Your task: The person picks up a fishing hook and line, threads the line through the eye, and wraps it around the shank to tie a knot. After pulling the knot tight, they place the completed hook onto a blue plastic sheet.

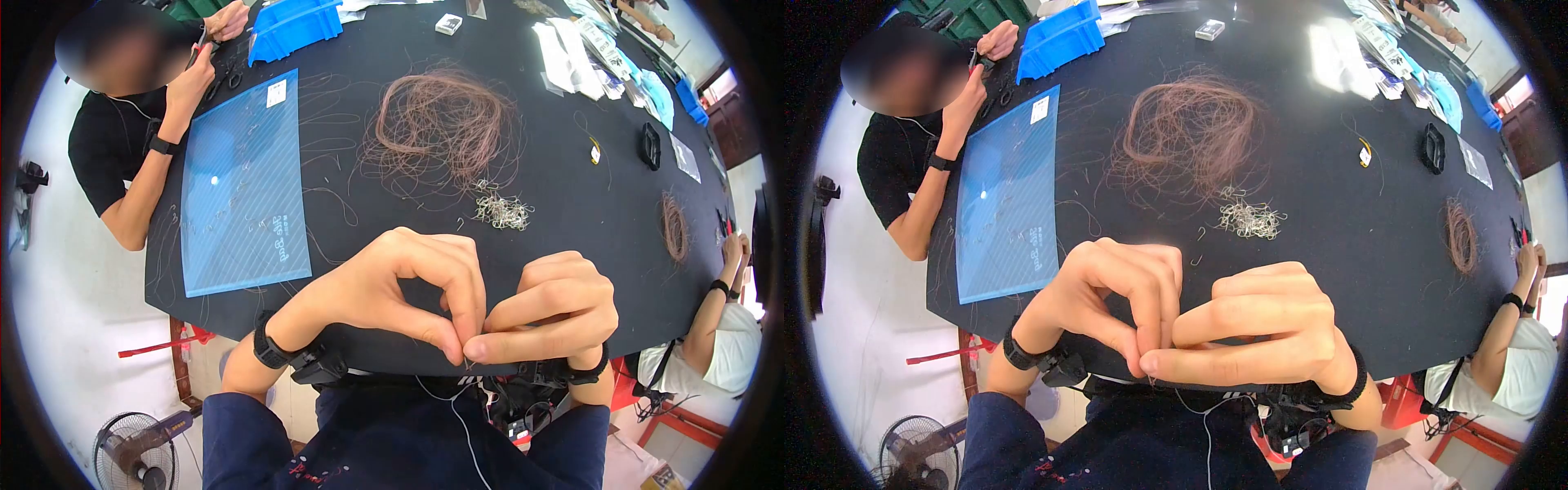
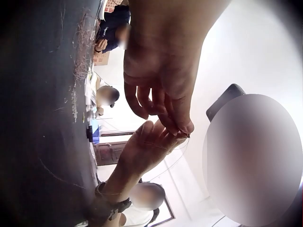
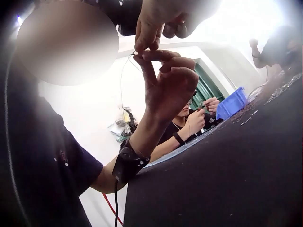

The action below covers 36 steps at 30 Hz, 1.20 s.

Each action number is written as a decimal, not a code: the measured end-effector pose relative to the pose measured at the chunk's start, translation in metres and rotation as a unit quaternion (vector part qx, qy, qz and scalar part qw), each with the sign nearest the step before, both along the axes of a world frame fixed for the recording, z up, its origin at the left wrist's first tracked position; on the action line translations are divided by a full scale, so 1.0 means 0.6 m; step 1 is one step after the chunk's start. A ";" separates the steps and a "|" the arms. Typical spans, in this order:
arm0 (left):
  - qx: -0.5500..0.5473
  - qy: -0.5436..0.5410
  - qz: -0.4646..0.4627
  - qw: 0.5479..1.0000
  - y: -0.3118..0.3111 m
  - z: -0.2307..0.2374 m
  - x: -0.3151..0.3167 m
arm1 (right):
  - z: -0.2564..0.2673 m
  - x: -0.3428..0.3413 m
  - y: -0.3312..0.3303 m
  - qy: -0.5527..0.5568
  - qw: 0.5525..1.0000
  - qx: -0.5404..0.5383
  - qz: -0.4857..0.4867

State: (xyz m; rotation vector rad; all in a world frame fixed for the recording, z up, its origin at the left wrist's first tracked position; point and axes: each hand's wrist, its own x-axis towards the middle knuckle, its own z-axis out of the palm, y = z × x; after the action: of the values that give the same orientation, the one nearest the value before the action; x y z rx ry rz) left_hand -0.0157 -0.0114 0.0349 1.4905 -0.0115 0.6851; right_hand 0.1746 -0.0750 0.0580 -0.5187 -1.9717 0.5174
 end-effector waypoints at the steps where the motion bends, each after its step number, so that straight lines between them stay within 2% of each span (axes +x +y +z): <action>1: 0.001 -0.004 0.002 1.000 0.000 -0.001 0.000 | 0.000 0.000 0.000 -0.001 1.000 0.001 -0.001; 12: 0.003 0.007 0.006 1.000 0.001 0.000 -0.001 | -0.002 -0.001 -0.001 0.000 1.000 0.008 -0.011; 15: 0.143 -0.014 0.105 0.984 0.006 0.008 -0.004 | -0.005 0.011 0.010 0.001 1.000 0.024 -0.019; 18: 0.299 -0.002 0.244 0.922 0.004 0.028 -0.020 | -0.006 0.017 0.014 0.013 0.997 0.012 -0.081; 21: 0.340 -0.015 0.288 0.895 0.002 0.028 -0.022 | -0.006 0.025 0.022 0.003 0.993 -0.003 -0.117; 32: 0.332 0.006 0.273 0.903 0.006 0.026 -0.019 | -0.013 0.021 0.017 0.021 0.993 -0.109 -0.047; 36: 0.336 0.008 0.283 0.898 0.005 0.026 -0.020 | -0.002 0.019 0.017 -0.084 0.986 -0.143 -0.031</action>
State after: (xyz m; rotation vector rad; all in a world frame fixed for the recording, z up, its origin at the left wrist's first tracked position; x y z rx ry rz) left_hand -0.0276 -0.0081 0.0505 2.1998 0.2282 1.2193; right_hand 0.1859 -0.0647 0.0566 -0.8235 -2.0446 0.7436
